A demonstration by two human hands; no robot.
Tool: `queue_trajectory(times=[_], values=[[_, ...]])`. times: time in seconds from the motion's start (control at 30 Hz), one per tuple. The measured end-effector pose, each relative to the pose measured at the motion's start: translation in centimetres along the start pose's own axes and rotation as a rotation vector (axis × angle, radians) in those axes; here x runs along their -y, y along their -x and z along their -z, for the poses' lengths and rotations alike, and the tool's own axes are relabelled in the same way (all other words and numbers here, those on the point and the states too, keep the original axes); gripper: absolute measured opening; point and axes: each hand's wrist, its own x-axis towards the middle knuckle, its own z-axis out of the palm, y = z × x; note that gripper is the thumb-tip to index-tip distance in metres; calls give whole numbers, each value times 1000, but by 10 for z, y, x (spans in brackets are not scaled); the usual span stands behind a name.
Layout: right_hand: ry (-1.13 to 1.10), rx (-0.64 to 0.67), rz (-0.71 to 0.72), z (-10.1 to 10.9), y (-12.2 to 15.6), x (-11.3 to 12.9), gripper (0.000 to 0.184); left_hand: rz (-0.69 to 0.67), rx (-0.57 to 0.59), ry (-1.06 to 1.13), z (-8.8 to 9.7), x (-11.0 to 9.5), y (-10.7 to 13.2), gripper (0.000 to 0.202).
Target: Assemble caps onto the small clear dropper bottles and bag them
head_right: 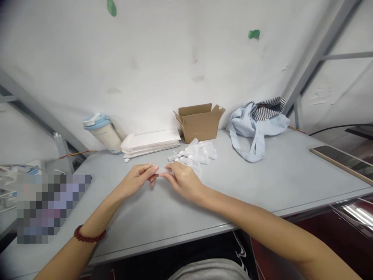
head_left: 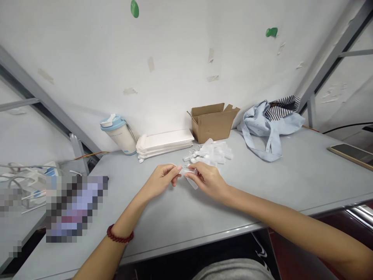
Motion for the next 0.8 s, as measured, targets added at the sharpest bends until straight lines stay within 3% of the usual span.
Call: queue_trajectory(times=[0.23,0.33,0.43,0.6,0.7,0.8], values=[[55,114,67,1,-2,-4,23,-34,-10,-60,0,2,0,43],[17,159,30,4,-4,1,24,-44,-5,-62,1,2,1,41],[-150,264,-173,9,-8,8,34,-40,18,-54,1,1,2,39],[-760,544,-652,19,-16,7,34,-55,64,-41,0,-2,3,38],[-993,650,-769,22,-18,-2,31,-51,77,-54,0,-3,4,37],[-1091,695,-830,22,-18,-8,30,-56,88,-46,-1,-2,4,36]])
